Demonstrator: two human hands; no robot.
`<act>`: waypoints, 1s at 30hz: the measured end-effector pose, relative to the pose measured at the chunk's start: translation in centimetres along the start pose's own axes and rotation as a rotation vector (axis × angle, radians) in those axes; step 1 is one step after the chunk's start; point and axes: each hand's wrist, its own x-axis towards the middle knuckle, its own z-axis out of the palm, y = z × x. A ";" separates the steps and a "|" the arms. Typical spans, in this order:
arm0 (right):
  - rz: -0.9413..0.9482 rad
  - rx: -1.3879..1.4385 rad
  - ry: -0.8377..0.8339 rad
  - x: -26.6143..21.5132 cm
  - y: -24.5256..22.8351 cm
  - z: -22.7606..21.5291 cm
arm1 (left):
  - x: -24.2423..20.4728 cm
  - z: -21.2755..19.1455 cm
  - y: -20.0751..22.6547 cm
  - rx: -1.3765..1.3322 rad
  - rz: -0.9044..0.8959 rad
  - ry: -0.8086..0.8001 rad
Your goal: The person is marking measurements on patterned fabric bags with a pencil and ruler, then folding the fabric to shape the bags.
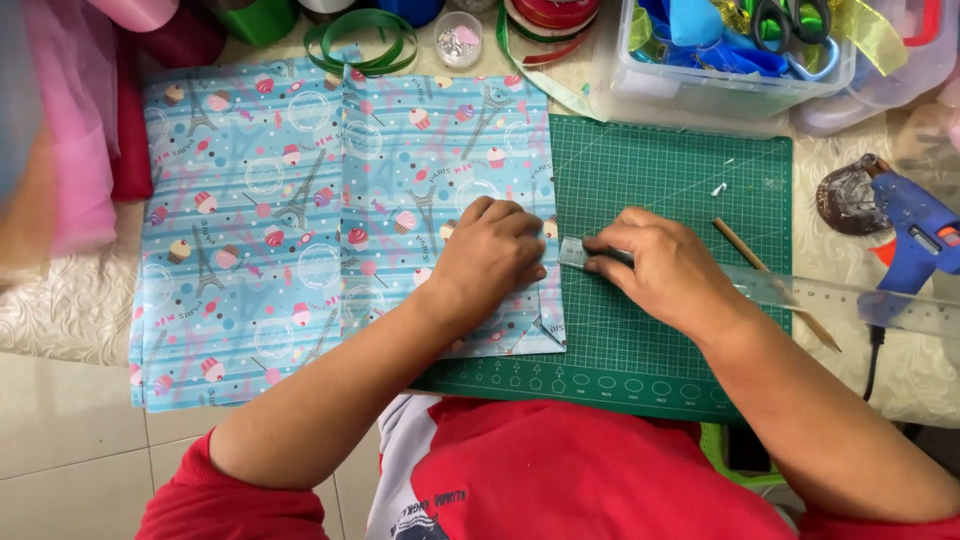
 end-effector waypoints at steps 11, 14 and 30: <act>-0.107 0.072 -0.013 -1.0 -0.1 0.7 | -1.1 -2.2 2.8 -0.170 -0.059 -0.019; -0.088 0.040 -0.025 -1.6 0.0 0.5 | -0.9 -3.0 3.5 -0.137 -0.082 -0.072; -0.027 -0.001 -0.152 -3.3 -1.7 -1.6 | 0.0 -4.4 3.9 -0.127 -0.140 -0.262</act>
